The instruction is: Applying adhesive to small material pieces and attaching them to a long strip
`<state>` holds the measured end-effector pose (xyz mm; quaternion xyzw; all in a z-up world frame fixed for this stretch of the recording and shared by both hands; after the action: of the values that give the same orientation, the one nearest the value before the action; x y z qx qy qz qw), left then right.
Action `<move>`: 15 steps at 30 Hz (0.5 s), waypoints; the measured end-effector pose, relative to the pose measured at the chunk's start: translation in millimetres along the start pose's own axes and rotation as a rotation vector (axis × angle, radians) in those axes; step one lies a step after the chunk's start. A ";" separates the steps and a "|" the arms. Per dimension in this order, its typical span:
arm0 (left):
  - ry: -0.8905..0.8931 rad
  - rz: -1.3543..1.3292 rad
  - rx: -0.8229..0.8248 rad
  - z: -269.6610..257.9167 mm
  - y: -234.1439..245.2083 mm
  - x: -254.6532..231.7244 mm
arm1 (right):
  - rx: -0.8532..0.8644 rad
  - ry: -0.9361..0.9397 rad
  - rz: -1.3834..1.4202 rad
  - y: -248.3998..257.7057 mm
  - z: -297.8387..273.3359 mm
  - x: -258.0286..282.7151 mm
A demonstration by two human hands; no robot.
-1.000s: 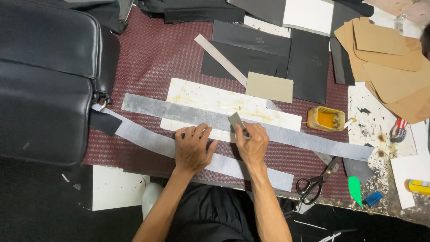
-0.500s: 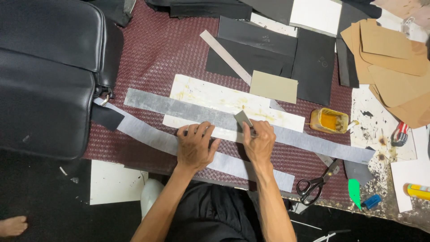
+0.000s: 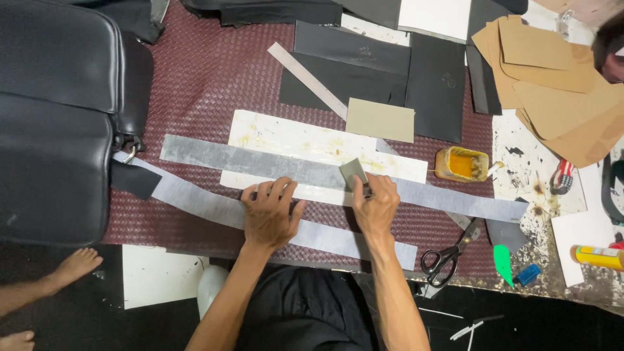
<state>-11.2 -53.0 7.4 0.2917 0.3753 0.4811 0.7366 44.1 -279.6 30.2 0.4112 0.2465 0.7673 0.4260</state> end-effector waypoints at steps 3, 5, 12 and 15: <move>-0.005 0.018 -0.008 -0.1 0.1 -0.4 | -0.014 -0.028 0.048 11.3 2.5 -7.3; -0.014 0.013 -0.015 1.1 0.8 -0.7 | -0.024 -0.037 0.060 9.2 -1.6 -9.5; -0.029 0.026 -0.026 1.5 0.8 -0.9 | 0.017 0.005 0.109 -25.3 -19.8 -5.3; -0.029 0.048 -0.017 0.5 2.8 -1.4 | -0.010 -0.070 0.021 8.3 -9.0 -7.9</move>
<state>-12.6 -53.4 10.2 0.3012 0.3535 0.4978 0.7325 35.2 -290.9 28.1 0.4384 0.2232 0.7580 0.4283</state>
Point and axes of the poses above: each hand's wrist, its own z-axis towards the middle knuckle, its own y-axis out of the back of the hand, x = y × z, the point moved 3 cm from there along z, towards the middle knuckle, and after that the axes turned 2 degrees about -z, right-handed, at the moved point
